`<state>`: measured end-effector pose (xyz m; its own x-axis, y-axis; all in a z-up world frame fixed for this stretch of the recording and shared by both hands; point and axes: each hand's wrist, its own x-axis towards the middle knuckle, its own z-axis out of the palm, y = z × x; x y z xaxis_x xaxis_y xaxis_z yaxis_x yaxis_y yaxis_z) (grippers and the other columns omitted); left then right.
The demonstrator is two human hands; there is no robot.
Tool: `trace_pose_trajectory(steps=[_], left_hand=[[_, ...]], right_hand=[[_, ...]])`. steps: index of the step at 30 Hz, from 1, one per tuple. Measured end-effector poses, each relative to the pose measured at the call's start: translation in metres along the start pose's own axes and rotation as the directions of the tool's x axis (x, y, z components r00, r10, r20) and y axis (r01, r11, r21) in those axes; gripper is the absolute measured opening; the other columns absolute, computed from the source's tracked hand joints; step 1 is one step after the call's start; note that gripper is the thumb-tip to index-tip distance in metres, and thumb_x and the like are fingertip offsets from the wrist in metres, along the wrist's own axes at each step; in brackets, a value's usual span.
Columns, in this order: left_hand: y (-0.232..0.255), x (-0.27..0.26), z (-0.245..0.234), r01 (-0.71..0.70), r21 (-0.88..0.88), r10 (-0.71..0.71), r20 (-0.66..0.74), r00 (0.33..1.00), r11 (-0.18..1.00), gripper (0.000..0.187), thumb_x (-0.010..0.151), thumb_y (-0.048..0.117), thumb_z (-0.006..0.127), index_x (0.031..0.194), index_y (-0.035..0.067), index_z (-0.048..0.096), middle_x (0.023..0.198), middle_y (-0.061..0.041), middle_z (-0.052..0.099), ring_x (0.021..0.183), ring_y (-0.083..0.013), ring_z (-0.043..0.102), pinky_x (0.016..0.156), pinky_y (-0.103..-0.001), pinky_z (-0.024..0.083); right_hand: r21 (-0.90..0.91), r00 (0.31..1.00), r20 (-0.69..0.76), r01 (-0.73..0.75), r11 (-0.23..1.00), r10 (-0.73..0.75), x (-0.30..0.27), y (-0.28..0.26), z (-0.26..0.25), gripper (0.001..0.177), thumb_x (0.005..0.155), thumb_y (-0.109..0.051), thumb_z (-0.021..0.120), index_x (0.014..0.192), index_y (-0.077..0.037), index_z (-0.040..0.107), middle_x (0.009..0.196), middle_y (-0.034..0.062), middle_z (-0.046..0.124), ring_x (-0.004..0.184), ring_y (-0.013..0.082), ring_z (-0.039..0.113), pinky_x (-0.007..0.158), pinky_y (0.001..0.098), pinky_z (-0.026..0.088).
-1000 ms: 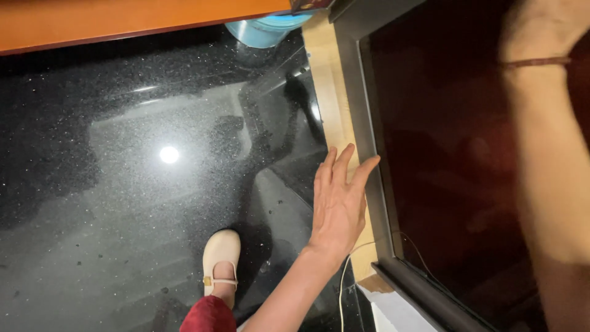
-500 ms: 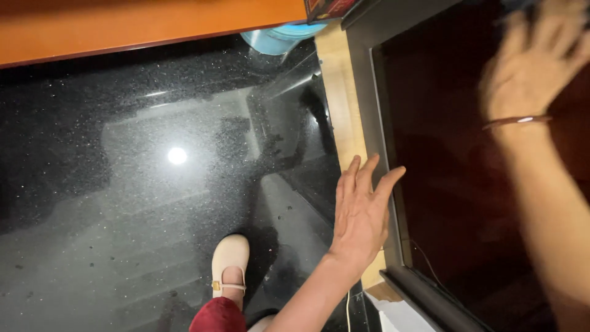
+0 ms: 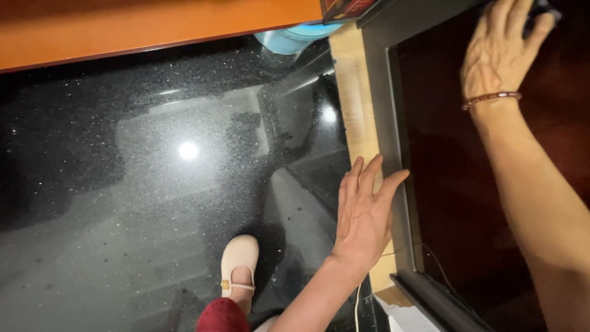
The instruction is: Cleaning a glass window or door and surrounding furniture with a damp cloth.
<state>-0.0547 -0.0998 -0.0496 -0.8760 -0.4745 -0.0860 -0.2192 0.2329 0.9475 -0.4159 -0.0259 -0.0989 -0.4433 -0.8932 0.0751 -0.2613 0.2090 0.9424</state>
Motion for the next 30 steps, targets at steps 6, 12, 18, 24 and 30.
trace_pose_trajectory(steps=[6, 12, 18, 24, 30], left_hand=[[-0.008, -0.008, 0.008, -0.021, 0.046, 0.022, -0.005, 1.000, 0.999, 0.074, 0.076, -0.011, 0.066, 0.144, 0.017, 0.056, 0.157, -0.020, 0.041, 0.150, -0.0441, 0.032, 0.123, -0.055, 0.028], [-0.004, -0.013, 0.009, -0.030, 0.035, 0.027, 0.059, 0.998, 0.999, 0.075, 0.072, -0.011, 0.065, 0.141, 0.017, 0.058, 0.156, -0.021, 0.042, 0.149, -0.0442, 0.033, 0.123, -0.056, 0.029], [-0.004, -0.014, 0.009, -0.033, 0.033, 0.030, 0.065, 0.997, 0.999, 0.075, 0.072, -0.010, 0.065, 0.142, 0.015, 0.056, 0.155, -0.022, 0.041, 0.150, -0.0459, 0.031, 0.123, -0.058, 0.028], [-0.009, -0.018, 0.018, -0.039, 0.106, 0.028, 0.107, 0.994, 0.994, 0.078, 0.071, -0.014, 0.062, 0.143, 0.016, 0.057, 0.158, -0.020, 0.041, 0.151, -0.0454, 0.032, 0.124, -0.057, 0.026], [-0.013, -0.025, 0.011, -0.042, 0.181, 0.025, 0.096, 0.995, 0.983, 0.079, 0.070, -0.012, 0.064, 0.143, 0.017, 0.056, 0.154, -0.020, 0.043, 0.148, -0.0463, 0.034, 0.123, -0.056, 0.027]], right_hand=[[0.102, 0.999, 0.027, 0.021, 0.995, -0.024, -0.003, -0.037, 0.012, 0.051, 0.097, -0.024, 0.057, 0.144, -0.007, 0.052, 0.151, 0.0123, 0.037, 0.146, 0.0328, 0.026, 0.120, 0.0572, 0.016], [0.221, 0.989, 0.083, 0.100, 0.970, -0.121, 0.000, -0.051, 0.000, 0.064, 0.093, -0.033, 0.063, 0.154, -0.013, 0.056, 0.158, 0.0098, 0.037, 0.150, 0.0328, 0.031, 0.121, 0.0611, 0.018], [0.247, 0.972, 0.143, 0.147, 0.958, -0.186, -0.014, -0.106, 0.019, 0.059, 0.097, -0.040, 0.056, 0.152, -0.017, 0.057, 0.161, 0.0042, 0.039, 0.158, 0.0341, 0.027, 0.125, 0.0556, 0.014], [0.195, 0.848, 0.407, 0.281, 0.940, -0.338, -0.035, -0.146, -0.004, 0.059, 0.098, -0.044, 0.042, 0.154, -0.025, 0.045, 0.170, 0.0000, 0.028, 0.156, 0.0355, 0.013, 0.117, 0.0598, 0.011], [0.225, 0.845, 0.393, 0.295, 0.929, -0.363, -0.132, -0.183, -0.004, 0.064, 0.100, -0.037, 0.043, 0.160, -0.014, 0.040, 0.168, 0.0004, 0.033, 0.155, 0.0333, 0.016, 0.121, 0.0536, 0.012]])
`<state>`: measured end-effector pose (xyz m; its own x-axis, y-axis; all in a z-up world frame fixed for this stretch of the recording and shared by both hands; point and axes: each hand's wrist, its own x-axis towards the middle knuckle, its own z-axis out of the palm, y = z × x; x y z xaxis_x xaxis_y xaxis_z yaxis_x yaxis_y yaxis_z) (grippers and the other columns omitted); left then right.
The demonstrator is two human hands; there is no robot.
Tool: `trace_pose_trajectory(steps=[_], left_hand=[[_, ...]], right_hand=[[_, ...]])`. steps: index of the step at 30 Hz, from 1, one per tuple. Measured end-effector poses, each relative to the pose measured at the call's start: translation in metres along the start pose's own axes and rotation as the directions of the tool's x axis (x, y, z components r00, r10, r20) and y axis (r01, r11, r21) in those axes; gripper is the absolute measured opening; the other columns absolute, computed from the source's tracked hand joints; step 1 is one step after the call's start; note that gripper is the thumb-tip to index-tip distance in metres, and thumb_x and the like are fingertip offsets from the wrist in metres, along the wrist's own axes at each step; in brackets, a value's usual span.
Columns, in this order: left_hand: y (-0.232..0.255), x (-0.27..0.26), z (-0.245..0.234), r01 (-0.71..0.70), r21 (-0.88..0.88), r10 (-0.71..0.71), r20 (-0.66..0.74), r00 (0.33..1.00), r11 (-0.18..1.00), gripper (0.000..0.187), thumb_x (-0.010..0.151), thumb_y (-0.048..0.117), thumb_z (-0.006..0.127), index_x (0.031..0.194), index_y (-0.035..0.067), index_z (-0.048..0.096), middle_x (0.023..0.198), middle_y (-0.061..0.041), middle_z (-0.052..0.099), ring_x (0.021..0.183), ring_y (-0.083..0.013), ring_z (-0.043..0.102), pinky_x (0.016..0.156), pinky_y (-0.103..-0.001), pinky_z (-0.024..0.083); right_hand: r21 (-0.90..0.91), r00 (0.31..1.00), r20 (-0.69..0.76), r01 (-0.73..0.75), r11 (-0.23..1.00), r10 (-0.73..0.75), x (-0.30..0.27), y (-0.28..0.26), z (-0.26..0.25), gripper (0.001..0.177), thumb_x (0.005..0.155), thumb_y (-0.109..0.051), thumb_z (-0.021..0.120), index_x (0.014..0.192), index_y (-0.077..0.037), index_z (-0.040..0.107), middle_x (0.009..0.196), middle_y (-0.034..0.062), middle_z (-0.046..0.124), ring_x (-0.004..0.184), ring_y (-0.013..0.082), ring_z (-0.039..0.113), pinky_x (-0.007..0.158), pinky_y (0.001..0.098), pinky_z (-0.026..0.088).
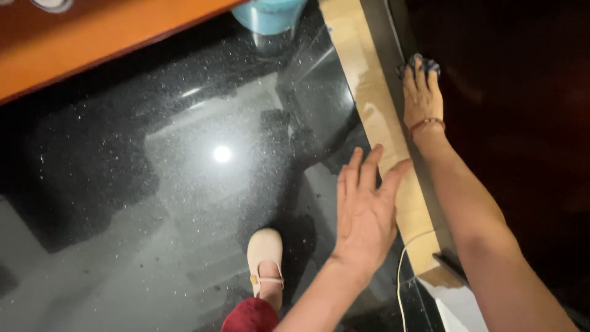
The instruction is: Cleaning a glass window or door and surrounding furniture with a damp cloth.
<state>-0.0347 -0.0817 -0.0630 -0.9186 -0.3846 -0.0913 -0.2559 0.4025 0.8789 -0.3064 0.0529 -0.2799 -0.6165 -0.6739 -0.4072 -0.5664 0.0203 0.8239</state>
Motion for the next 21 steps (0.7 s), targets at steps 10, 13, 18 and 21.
trace_pose_trajectory(steps=[10, 13, 18, 21], left_hand=[[0.006, -0.051, 0.002, -0.004, 0.031, 0.002, 0.065, 0.998, 1.000, 0.077, 0.068, -0.012, 0.064, 0.139, 0.016, 0.057, 0.154, -0.022, 0.042, 0.146, -0.0483, 0.033, 0.119, -0.055, 0.029], [0.014, -0.070, 0.011, -0.015, 0.030, 0.013, 0.067, 0.998, 0.999, 0.074, 0.071, -0.012, 0.063, 0.139, 0.017, 0.058, 0.155, -0.022, 0.043, 0.146, -0.0474, 0.034, 0.120, -0.054, 0.030], [0.026, -0.099, 0.030, -0.088, 0.023, 0.085, 0.094, 0.992, 0.996, 0.073, 0.072, -0.012, 0.063, 0.139, 0.016, 0.057, 0.153, -0.022, 0.043, 0.146, -0.0475, 0.035, 0.120, -0.056, 0.030], [0.032, -0.111, 0.041, -0.120, 0.032, 0.116, 0.115, 0.987, 0.992, 0.071, 0.074, -0.011, 0.064, 0.139, 0.015, 0.057, 0.152, -0.022, 0.044, 0.146, -0.0473, 0.035, 0.119, -0.056, 0.031]], right_hand=[[0.119, 0.912, 0.347, 0.189, 0.975, -0.219, -0.209, -0.037, 0.006, 0.081, 0.088, -0.040, 0.049, 0.160, -0.010, 0.026, 0.167, 0.0120, 0.020, 0.154, 0.0322, 0.014, 0.117, 0.0484, 0.009], [0.121, 0.891, 0.364, 0.246, 0.962, -0.273, -0.274, -0.047, 0.029, 0.067, 0.100, -0.030, 0.036, 0.161, -0.005, 0.028, 0.167, 0.0121, 0.022, 0.151, 0.0292, 0.017, 0.120, 0.0480, 0.010], [0.255, 0.772, 0.495, 0.309, 0.916, -0.398, -0.378, -0.074, 0.070, 0.059, 0.102, -0.029, 0.035, 0.157, -0.006, 0.032, 0.170, 0.0132, 0.018, 0.156, 0.0282, 0.012, 0.120, 0.0449, 0.013], [0.307, 0.810, 0.438, 0.274, 0.912, -0.391, -0.423, -0.077, 0.082, 0.055, 0.101, -0.025, 0.039, 0.154, -0.010, 0.040, 0.165, 0.0117, 0.026, 0.153, 0.0279, 0.019, 0.118, 0.0467, 0.019]])
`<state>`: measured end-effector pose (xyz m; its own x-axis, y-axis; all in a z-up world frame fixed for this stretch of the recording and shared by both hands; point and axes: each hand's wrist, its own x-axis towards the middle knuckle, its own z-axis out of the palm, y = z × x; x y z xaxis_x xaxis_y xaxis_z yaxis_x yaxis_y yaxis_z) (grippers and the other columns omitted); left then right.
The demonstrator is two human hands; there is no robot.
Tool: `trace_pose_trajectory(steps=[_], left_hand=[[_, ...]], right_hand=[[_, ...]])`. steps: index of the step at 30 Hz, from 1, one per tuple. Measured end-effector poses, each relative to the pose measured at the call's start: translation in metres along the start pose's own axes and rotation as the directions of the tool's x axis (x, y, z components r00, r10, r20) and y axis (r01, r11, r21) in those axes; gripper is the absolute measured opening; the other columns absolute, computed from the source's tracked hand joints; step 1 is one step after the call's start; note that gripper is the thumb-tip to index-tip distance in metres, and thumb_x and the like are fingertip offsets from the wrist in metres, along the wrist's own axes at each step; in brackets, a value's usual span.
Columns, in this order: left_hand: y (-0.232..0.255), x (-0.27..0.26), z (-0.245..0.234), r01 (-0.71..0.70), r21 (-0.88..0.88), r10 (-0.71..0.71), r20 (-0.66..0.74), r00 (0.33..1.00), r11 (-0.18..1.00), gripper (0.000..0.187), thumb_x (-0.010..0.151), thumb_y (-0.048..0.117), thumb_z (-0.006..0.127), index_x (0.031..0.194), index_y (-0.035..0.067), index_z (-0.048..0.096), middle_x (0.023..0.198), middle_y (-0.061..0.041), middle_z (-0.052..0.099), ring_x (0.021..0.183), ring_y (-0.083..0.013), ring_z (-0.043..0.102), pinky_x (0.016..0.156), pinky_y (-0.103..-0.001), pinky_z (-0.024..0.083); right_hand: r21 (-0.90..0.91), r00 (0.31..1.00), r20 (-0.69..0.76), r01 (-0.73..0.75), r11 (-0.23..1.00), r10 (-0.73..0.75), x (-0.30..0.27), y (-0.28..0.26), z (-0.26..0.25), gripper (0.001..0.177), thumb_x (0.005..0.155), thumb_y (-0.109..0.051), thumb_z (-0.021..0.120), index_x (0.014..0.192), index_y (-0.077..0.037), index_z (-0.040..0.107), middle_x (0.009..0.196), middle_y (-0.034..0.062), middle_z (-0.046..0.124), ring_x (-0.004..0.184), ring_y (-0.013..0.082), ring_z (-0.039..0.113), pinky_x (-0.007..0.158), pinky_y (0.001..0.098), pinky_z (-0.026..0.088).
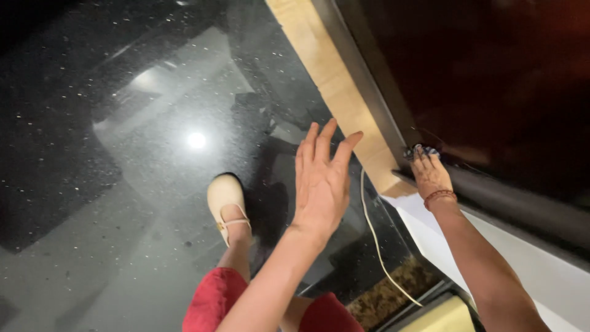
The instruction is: Cleaning a glass window or door and surrounding furniture with a damp cloth.
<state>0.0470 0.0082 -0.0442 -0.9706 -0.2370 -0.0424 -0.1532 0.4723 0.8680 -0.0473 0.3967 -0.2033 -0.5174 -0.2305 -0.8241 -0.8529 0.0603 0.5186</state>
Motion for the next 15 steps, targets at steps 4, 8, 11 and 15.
trace_pose_trajectory(steps=[4, 8, 11, 15], left_hand=[[0.009, -0.017, 0.009, -0.055, -0.008, 0.056, 0.045, 0.997, 0.998, 0.072, 0.071, -0.011, 0.063, 0.138, 0.015, 0.057, 0.152, -0.021, 0.044, 0.145, -0.0476, 0.035, 0.117, -0.056, 0.032], [0.022, -0.045, 0.013, -0.046, -0.005, 0.046, 0.076, 0.996, 0.999, 0.067, 0.072, -0.010, 0.063, 0.134, 0.015, 0.060, 0.151, -0.021, 0.045, 0.143, -0.0465, 0.037, 0.115, -0.055, 0.035], [0.044, -0.060, 0.012, -0.025, 0.020, 0.023, 0.086, 0.996, 1.000, 0.063, 0.075, -0.009, 0.063, 0.133, 0.015, 0.061, 0.150, -0.022, 0.046, 0.142, -0.0470, 0.037, 0.113, -0.056, 0.035], [0.096, -0.059, -0.001, -0.028, -0.050, 0.031, 0.077, 0.997, 0.998, 0.061, 0.076, -0.009, 0.062, 0.131, 0.016, 0.062, 0.151, -0.021, 0.047, 0.143, -0.0462, 0.038, 0.114, -0.054, 0.036]], right_hand=[[0.112, 1.000, -0.025, 0.004, 0.994, -0.001, -0.034, 0.007, -0.003, 0.043, 0.104, -0.023, 0.041, 0.141, -0.012, 0.059, 0.157, 0.0080, 0.041, 0.155, 0.0290, 0.027, 0.121, 0.0458, 0.022], [0.040, 0.987, -0.155, -0.031, 0.999, 0.036, -0.095, 0.032, -0.029, 0.042, 0.098, -0.023, 0.047, 0.134, -0.008, 0.064, 0.154, 0.0103, 0.045, 0.147, 0.0285, 0.034, 0.116, 0.0436, 0.026], [0.002, 0.989, -0.146, -0.008, 1.000, 0.008, -0.135, 0.049, -0.039, 0.042, 0.096, -0.022, 0.048, 0.133, -0.008, 0.064, 0.158, 0.0102, 0.041, 0.147, 0.0289, 0.031, 0.117, 0.0432, 0.024], [-0.004, 0.994, -0.087, -0.067, 0.998, 0.067, -0.188, 0.062, -0.044, 0.046, 0.096, -0.023, 0.047, 0.136, -0.007, 0.061, 0.163, 0.0098, 0.035, 0.150, 0.0265, 0.028, 0.119, 0.0414, 0.021]])
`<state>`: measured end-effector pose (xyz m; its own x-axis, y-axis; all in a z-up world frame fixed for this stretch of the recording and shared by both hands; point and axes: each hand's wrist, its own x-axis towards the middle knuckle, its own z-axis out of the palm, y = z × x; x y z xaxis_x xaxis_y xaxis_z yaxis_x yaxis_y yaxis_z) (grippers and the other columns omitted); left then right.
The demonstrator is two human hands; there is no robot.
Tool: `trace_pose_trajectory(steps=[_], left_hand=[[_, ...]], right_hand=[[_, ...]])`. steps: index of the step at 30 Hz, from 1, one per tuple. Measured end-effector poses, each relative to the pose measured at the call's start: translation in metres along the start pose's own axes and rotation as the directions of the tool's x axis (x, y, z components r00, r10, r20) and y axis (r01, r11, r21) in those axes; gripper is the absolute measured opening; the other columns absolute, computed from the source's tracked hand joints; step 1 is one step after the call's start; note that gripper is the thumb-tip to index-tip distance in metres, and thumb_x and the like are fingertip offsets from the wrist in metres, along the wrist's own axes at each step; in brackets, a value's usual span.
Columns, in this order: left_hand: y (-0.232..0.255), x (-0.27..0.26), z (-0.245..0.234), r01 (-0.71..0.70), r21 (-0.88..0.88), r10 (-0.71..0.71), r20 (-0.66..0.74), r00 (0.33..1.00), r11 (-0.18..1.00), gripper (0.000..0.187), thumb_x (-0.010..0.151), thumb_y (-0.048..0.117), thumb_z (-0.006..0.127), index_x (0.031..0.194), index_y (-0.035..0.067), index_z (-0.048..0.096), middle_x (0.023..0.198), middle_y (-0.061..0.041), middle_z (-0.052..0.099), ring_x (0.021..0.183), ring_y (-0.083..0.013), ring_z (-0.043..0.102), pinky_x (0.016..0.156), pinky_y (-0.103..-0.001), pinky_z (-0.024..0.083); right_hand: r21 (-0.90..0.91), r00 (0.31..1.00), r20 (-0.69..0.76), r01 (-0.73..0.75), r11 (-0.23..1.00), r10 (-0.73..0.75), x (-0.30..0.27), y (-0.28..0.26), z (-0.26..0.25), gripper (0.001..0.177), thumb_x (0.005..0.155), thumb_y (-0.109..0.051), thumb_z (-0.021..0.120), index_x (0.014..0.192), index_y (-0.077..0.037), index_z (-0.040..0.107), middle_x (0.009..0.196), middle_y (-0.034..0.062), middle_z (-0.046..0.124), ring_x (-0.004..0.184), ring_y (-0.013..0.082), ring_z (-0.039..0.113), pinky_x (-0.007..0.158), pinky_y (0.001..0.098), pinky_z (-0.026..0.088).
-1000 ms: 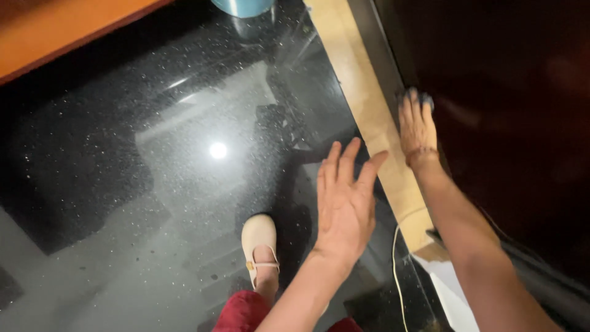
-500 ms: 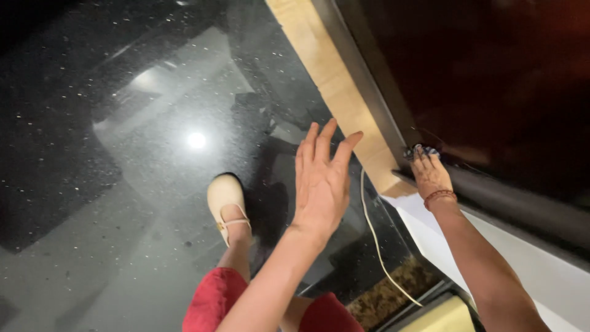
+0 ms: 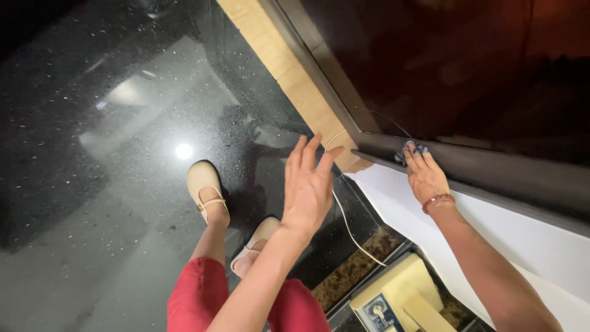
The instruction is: Cleaning a glass window or door and surrounding furniture with a damp cloth.
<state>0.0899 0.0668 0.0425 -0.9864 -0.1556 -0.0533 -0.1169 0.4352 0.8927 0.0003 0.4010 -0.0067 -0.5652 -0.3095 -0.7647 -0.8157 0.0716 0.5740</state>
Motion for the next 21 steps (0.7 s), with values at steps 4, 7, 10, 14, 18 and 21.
trace_pose_trajectory(steps=[4, 7, 10, 14, 18, 21], left_hand=[[0.045, 0.001, -0.004, -0.067, -0.020, 0.066, -0.032, 0.997, 0.998, 0.056, 0.082, -0.009, 0.062, 0.133, 0.014, 0.061, 0.151, -0.022, 0.046, 0.144, -0.0471, 0.037, 0.116, -0.054, 0.036], [0.080, -0.008, -0.010, -0.128, -0.038, 0.126, -0.039, 0.991, 0.991, 0.058, 0.078, -0.008, 0.063, 0.132, 0.014, 0.061, 0.149, -0.021, 0.047, 0.143, -0.0473, 0.038, 0.116, -0.056, 0.035], [0.108, -0.021, -0.018, -0.136, 0.001, 0.136, 0.031, 0.990, 0.991, 0.061, 0.075, -0.010, 0.062, 0.131, 0.015, 0.063, 0.149, -0.022, 0.048, 0.143, -0.0461, 0.038, 0.116, -0.056, 0.034], [0.133, -0.039, -0.026, -0.149, 0.012, 0.148, 0.057, 0.987, 0.989, 0.061, 0.076, -0.010, 0.062, 0.132, 0.014, 0.062, 0.150, -0.022, 0.046, 0.144, -0.0455, 0.037, 0.117, -0.057, 0.032], [0.151, -0.047, -0.036, -0.156, 0.045, 0.152, 0.089, 0.984, 0.987, 0.061, 0.077, -0.010, 0.062, 0.133, 0.014, 0.062, 0.152, -0.022, 0.045, 0.144, -0.0452, 0.037, 0.117, -0.057, 0.031], [0.164, -0.046, -0.045, -0.161, 0.052, 0.157, 0.076, 0.985, 0.986, 0.059, 0.078, -0.010, 0.062, 0.131, 0.016, 0.064, 0.151, -0.021, 0.046, 0.144, -0.0447, 0.037, 0.117, -0.057, 0.031]], right_hand=[[-0.006, 0.994, -0.086, -0.075, 0.997, 0.074, -0.048, 0.018, -0.003, 0.053, 0.095, -0.024, 0.046, 0.143, -0.005, 0.056, 0.161, 0.0092, 0.037, 0.148, 0.0248, 0.030, 0.120, 0.0416, 0.021], [0.037, 0.995, -0.003, -0.101, 0.994, 0.102, -0.079, 0.028, -0.014, 0.051, 0.095, -0.024, 0.045, 0.143, -0.007, 0.053, 0.162, 0.0094, 0.035, 0.149, 0.0257, 0.028, 0.119, 0.0425, 0.021], [0.113, 0.979, -0.011, -0.201, 0.973, 0.203, -0.108, 0.035, -0.013, 0.048, 0.098, -0.022, 0.045, 0.142, -0.008, 0.056, 0.162, 0.0085, 0.039, 0.149, 0.0234, 0.034, 0.116, 0.0416, 0.027], [0.172, 0.952, -0.081, -0.280, 0.944, 0.297, -0.136, 0.051, -0.029, 0.042, 0.096, -0.020, 0.048, 0.135, -0.008, 0.060, 0.150, 0.0079, 0.051, 0.144, 0.0245, 0.041, 0.113, 0.0443, 0.032], [0.609, 0.797, -0.224, -0.334, 0.719, 0.561, -0.148, 0.058, -0.021, 0.031, 0.098, -0.014, 0.056, 0.123, -0.003, 0.069, 0.122, 0.0083, 0.066, 0.128, 0.0250, 0.053, 0.114, 0.0452, 0.039], [0.450, 0.859, -0.172, -0.367, 0.814, 0.482, -0.170, 0.080, -0.043, 0.018, 0.090, -0.011, 0.061, 0.102, -0.005, 0.072, 0.114, 0.0085, 0.066, 0.115, 0.0256, 0.059, 0.097, 0.0395, 0.049]])
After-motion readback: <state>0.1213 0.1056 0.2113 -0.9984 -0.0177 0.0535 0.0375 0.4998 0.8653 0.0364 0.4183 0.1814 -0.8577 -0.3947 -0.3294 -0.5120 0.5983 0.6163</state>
